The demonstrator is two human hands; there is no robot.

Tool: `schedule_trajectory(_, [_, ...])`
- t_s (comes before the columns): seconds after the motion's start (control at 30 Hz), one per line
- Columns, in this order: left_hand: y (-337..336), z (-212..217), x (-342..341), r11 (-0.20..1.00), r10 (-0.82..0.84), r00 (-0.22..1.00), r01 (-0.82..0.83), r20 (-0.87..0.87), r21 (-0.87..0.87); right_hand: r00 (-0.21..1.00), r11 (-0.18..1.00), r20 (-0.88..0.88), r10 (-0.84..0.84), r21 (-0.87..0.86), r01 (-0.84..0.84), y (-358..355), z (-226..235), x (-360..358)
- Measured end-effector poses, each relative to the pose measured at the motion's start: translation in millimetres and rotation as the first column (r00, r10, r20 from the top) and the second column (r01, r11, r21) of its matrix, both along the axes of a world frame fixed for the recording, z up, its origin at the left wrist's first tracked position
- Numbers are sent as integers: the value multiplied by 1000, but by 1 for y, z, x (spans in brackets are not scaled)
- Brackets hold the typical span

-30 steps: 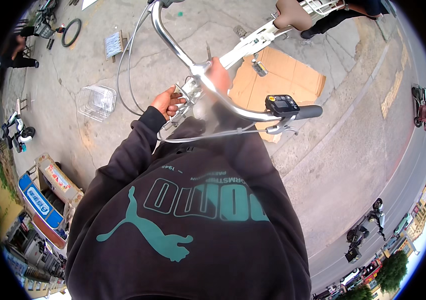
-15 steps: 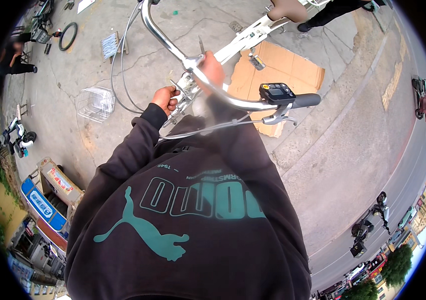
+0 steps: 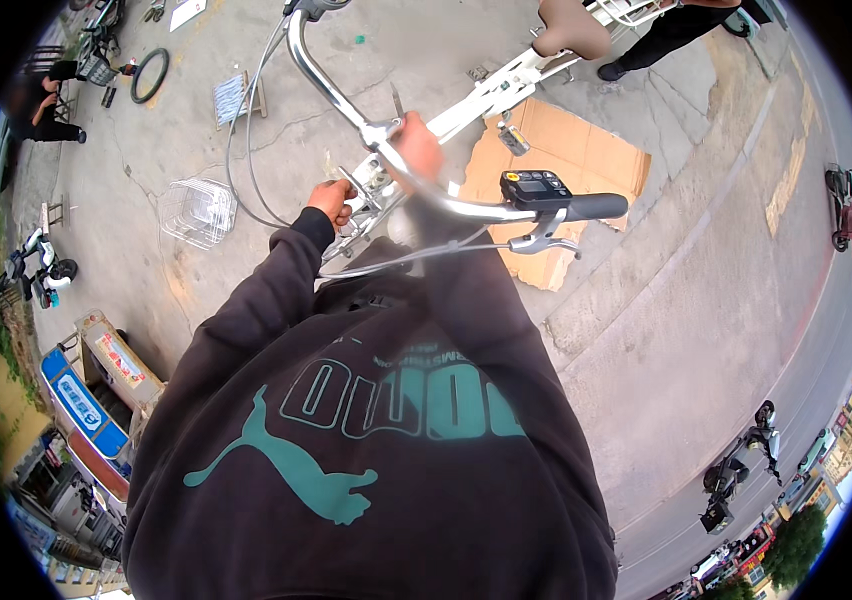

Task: The person assembles a white bicycle in an outdoor workshop area. They attach a front basket to the handlebars, secure it with zip ties, and use pliers to tighten the connections. The person also adjusts the handlebars and checks the bike's stability.

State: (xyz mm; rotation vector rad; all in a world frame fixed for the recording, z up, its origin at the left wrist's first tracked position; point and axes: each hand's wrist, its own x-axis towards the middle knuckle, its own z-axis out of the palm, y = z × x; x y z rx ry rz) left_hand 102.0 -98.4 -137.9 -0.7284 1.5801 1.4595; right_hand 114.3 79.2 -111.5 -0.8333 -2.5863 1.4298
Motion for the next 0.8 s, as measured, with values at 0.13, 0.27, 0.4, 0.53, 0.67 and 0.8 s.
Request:
schedule_trajectory(0.13, [-30, -34, 24, 957, -232, 934, 270, -270, 111, 998, 1000, 65, -5, 25, 4, 1, -11, -2])
schedule_trajectory(0.27, [-10, -13, 44, 864, 391, 915, -403, 101, 302, 999, 1000, 50, 14, 3, -15, 0, 8, -2])
schedule_trajectory(0.4, [5, -4, 40, 900, 361, 933, -350, 7, 260, 999, 1000, 30, 14, 5, -15, 3, 10, -1])
schedule_trajectory(0.53, [14, -14, 49, 883, 440, 894, -415, -80, 220, 1000, 1000, 2, 5, -8, -5, 0, 6, -1])
schedule_trajectory(0.67, [17, -27, 53, 870, 476, 876, -456, -77, 189, 999, 999, 35, 32, -26, -31, 5, 10, 1])
schedule_trajectory(0.8, [32, -32, 39, 848, 526, 849, -528, 52, 37, 999, 1000, 36, 29, -14, -28, 8, 0, 2])
